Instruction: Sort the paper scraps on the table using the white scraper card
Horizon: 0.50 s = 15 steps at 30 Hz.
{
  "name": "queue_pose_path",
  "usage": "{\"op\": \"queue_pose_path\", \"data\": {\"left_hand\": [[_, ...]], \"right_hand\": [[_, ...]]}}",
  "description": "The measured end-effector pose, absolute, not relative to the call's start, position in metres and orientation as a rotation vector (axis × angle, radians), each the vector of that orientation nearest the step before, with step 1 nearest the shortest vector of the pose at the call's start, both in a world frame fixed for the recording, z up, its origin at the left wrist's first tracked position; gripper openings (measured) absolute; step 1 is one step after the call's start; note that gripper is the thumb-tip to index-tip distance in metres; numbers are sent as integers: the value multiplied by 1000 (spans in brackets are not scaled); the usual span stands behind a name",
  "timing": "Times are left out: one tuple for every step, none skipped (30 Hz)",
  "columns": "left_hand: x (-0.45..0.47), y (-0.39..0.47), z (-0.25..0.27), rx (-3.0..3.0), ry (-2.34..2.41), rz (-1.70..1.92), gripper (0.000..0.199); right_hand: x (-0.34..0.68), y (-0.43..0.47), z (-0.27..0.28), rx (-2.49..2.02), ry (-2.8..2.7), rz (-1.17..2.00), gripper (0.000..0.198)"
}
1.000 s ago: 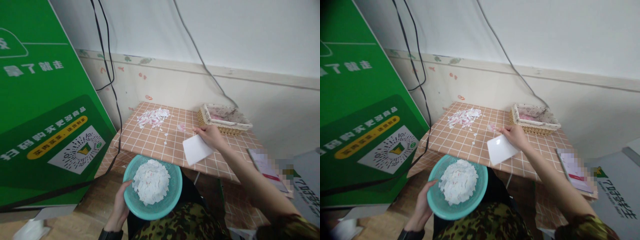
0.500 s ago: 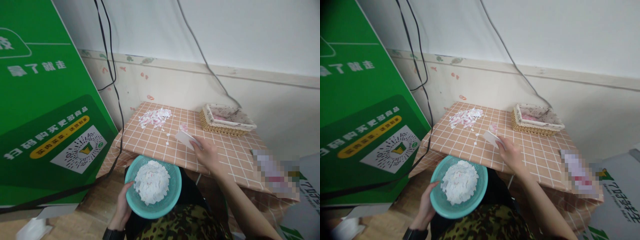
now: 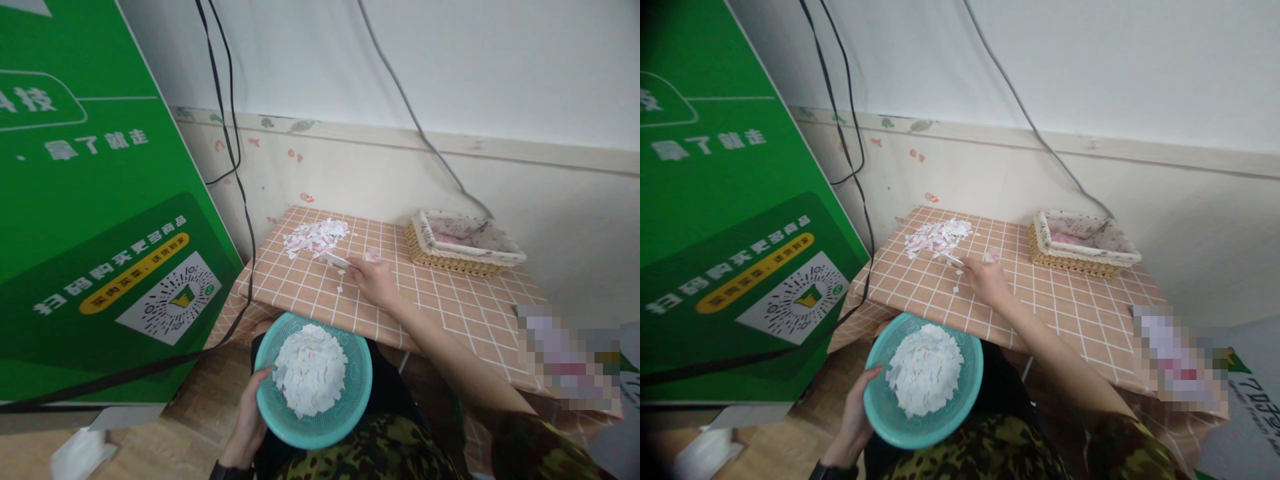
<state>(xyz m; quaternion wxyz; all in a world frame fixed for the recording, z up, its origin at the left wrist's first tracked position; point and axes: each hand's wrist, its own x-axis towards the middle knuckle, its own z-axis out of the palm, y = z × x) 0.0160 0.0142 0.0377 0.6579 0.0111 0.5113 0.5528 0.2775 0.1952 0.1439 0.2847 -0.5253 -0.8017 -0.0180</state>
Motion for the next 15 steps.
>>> {"op": "queue_pose_path", "data": {"left_hand": [[15, 15, 38, 19, 1153, 1252, 15], [15, 15, 39, 13, 1150, 1251, 14], [14, 16, 39, 10, 1150, 1252, 14], [14, 17, 39, 9, 1155, 1255, 13], [13, 18, 39, 9, 1161, 1259, 12], [13, 18, 39, 9, 1166, 1265, 12], [12, 19, 39, 11, 1168, 1271, 12], [12, 20, 40, 14, 1166, 1274, 12], [12, 20, 40, 17, 1162, 1276, 13], [13, 20, 41, 20, 1157, 1275, 13], [13, 21, 42, 24, 1153, 1275, 14], [13, 21, 44, 27, 1152, 1276, 15], [14, 21, 45, 29, 1154, 1276, 15], [15, 21, 47, 28, 1157, 1278, 16], [15, 21, 49, 27, 1160, 1279, 16]], "right_hand": [[279, 192, 144, -1407, -2159, -23, 33], [280, 188, 144, -1408, -2164, 1, 33], [282, 183, 145, -1402, -2166, 23, 33], [283, 178, 145, -1385, -2172, 46, 32], [284, 172, 146, -1358, -2185, 69, 32], [285, 166, 146, -1327, -2201, 91, 32], [285, 159, 147, -1293, -2218, 115, 32], [284, 152, 147, -1258, -2237, 145, 31], [284, 146, 148, -1219, -2256, 177, 31], [284, 140, 148, -1180, -2276, 210, 31], [285, 136, 149, -1151, -2282, 230, 30], [286, 133, 149, -1136, -2273, 230, 30], [288, 133, 149, -1144, -2250, 205, 30], [290, 135, 149, -1184, -2210, 157, 30], [292, 138, 149, -1250, -2163, 94, 31]]}}
